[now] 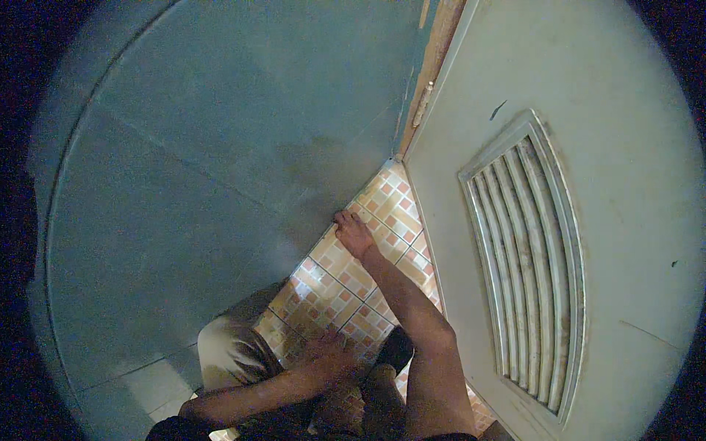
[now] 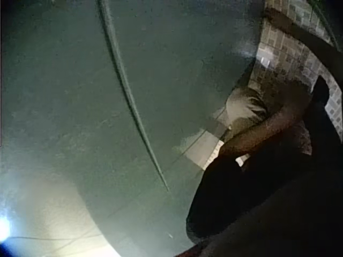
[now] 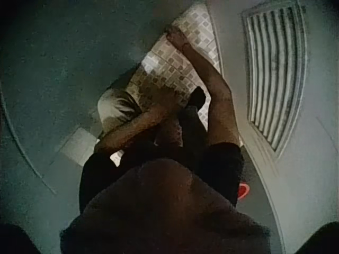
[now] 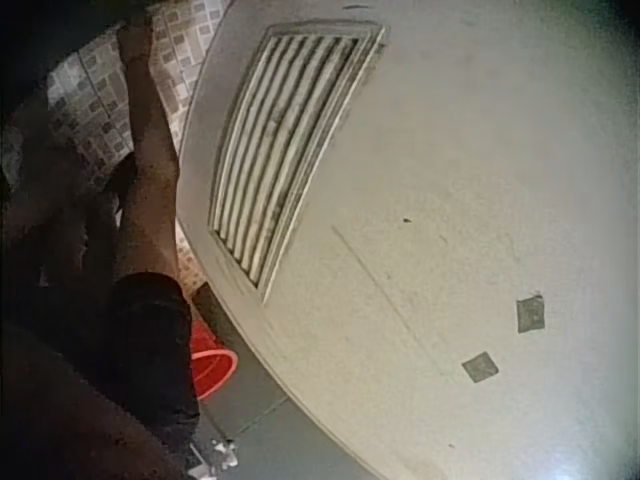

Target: The person scrubs the corner of a tiled floor using a small brown scouring pad, moving the pad repeatedly along the edge where the floor meets the wall.

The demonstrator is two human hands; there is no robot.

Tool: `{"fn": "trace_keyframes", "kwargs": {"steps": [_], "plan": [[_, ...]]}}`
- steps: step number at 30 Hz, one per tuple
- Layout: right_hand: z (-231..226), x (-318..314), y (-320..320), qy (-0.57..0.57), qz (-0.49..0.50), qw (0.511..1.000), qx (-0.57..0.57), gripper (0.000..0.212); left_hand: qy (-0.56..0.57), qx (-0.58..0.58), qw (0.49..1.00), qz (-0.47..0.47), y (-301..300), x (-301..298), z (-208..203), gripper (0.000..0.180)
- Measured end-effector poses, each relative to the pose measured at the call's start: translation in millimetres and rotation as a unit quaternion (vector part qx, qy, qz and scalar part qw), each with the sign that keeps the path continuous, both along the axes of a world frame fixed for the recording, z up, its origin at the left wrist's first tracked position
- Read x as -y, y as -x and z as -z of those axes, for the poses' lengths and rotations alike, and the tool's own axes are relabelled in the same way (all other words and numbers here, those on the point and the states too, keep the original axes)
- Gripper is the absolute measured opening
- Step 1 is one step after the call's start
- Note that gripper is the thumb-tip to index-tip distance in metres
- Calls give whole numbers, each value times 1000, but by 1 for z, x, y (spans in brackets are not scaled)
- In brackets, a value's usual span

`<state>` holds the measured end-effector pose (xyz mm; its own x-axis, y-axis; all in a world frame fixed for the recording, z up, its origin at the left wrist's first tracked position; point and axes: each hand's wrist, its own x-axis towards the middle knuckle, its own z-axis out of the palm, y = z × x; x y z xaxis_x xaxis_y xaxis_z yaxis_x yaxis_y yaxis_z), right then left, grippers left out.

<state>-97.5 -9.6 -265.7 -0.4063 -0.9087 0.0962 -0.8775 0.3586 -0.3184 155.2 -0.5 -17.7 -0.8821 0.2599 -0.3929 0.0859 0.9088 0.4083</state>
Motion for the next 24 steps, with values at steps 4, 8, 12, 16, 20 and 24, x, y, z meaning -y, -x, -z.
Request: {"fn": "trace_keyframes", "kwargs": {"steps": [4,8,12,16,20,24], "plan": [[4,-5,-30,-36,-33,992,-116,27,-51,104,993,23,7,-2,4,36],[-7,2,-75,-42,-133,988,-64,20,37,52,998,-6,-1,-6,10,37],[-9,5,-88,-6,-208,973,-103,19,12,56,997,-55,-11,-21,49,40],[-4,1,-63,-11,-207,975,-80,20,31,51,997,39,-9,-4,21,42],[26,-11,-7,68,39,989,129,27,0,56,998,-28,6,-8,13,43],[-10,-1,12,-90,-3,996,-1,36,45,-68,997,16,-8,-4,16,39]]}}
